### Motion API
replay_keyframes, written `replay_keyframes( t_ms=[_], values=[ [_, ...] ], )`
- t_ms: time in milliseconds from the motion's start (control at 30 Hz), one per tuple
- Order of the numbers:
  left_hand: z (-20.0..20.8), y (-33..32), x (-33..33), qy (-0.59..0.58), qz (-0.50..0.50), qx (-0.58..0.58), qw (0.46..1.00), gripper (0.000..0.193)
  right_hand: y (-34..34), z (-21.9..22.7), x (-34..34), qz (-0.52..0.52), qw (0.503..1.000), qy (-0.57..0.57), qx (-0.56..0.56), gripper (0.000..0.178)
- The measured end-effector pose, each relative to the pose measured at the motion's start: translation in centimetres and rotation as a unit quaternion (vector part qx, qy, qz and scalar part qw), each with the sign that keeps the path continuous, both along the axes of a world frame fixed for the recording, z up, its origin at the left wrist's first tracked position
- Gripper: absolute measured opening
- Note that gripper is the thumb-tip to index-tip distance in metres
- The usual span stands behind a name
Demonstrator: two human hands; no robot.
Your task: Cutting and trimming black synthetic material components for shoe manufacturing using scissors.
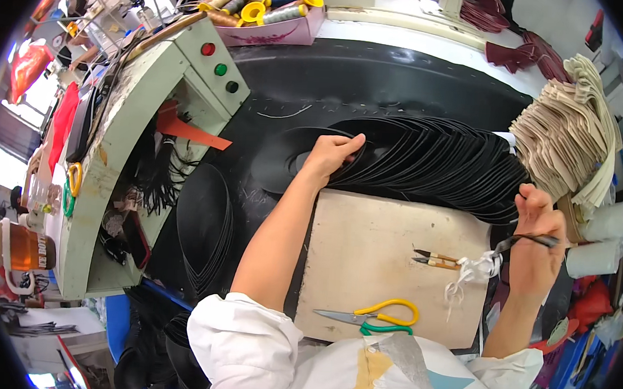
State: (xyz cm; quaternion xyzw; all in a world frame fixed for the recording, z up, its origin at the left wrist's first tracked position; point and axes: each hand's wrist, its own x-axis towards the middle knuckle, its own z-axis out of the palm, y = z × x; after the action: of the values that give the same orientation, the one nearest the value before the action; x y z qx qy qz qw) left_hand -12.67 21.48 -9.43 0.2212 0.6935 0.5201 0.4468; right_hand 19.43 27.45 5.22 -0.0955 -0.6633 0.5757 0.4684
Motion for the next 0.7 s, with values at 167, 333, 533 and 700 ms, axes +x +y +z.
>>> replay_keyframes(
  t_ms=[167,333,533,700],
  values=[
    [-0.1,-0.4,0.6,0.140,-0.048,-0.018,0.989,0.048,-0.8,0.7,1.1,0.062,0.991,0.085,-0.078,0.016],
    [0.8,-0.6,0.7,0.160,-0.059,-0.016,0.985,0.046,-0.8,-0.1,0.7,0.011,0.997,0.070,-0.041,0.013],
    [0.0,-0.8,0.1,0.157,-0.057,0.006,0.986,0.037,-2.1,-2.3,1.9,0.031,0.988,0.025,-0.151,0.009],
    [0.9,-1.6,0.7,0.457,-0.012,0.042,0.888,0.021,-3.6,-2.8,1.4,-0.066,0.989,-0.097,-0.087,0.008]
  ],
)
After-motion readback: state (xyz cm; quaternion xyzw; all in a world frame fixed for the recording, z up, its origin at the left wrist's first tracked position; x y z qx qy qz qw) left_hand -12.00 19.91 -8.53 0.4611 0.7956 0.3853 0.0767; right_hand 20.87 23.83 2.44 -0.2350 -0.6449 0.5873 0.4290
